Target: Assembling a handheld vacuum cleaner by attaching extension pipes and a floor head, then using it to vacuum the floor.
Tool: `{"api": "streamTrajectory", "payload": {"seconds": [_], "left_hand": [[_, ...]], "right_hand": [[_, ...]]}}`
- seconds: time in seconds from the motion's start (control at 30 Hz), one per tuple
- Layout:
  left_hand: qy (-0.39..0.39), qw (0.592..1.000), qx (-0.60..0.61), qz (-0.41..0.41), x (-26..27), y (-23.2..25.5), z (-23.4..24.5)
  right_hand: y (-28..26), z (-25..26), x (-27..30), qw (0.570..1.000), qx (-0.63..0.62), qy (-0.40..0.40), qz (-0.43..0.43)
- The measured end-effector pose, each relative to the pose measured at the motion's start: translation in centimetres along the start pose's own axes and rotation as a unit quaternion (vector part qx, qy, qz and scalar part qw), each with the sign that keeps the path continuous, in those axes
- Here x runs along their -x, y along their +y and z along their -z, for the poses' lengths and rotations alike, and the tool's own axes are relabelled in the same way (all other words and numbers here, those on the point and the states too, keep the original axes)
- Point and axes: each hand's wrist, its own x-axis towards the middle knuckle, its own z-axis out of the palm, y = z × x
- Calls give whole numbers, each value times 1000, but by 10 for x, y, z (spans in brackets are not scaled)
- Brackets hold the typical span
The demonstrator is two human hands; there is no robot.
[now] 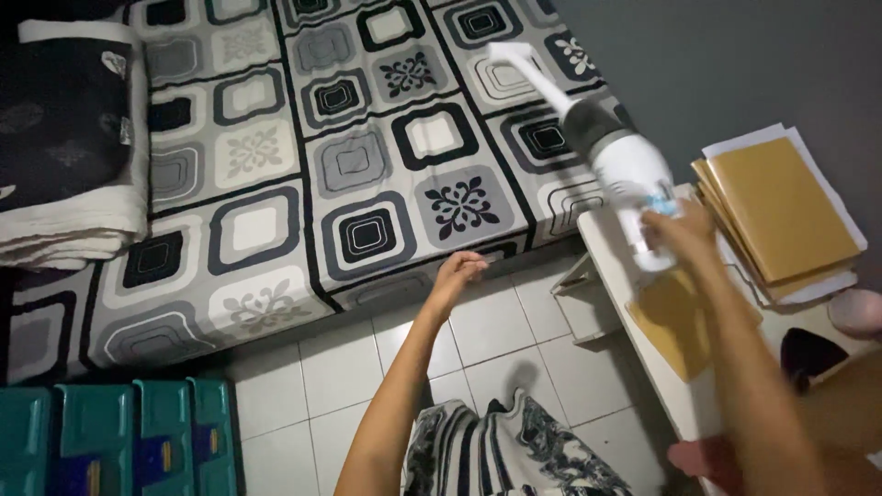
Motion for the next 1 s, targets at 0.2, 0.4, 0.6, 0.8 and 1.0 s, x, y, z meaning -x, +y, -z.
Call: {"api": "streamTrajectory", "payload": {"seconds": [0.2, 0.4, 0.6, 0.8, 1.0], "left_hand": [[15, 998, -6, 64, -42, 79, -49], [101, 989, 19, 107, -92, 109, -71], [117, 990, 76, 21, -52, 151, -60], [90, 995, -26, -33, -11, 99, 18], [3, 998, -55, -37, 55, 121, 57]], "right_hand": [[9, -85, 24, 990, -118, -59, 42], [-4, -146, 67, 966, 100, 22, 238], [-22, -184, 105, 975, 101, -24, 196], [-6, -189, 56, 893, 55, -376, 242], [-124, -165, -24, 950, -36, -248, 187]]}}
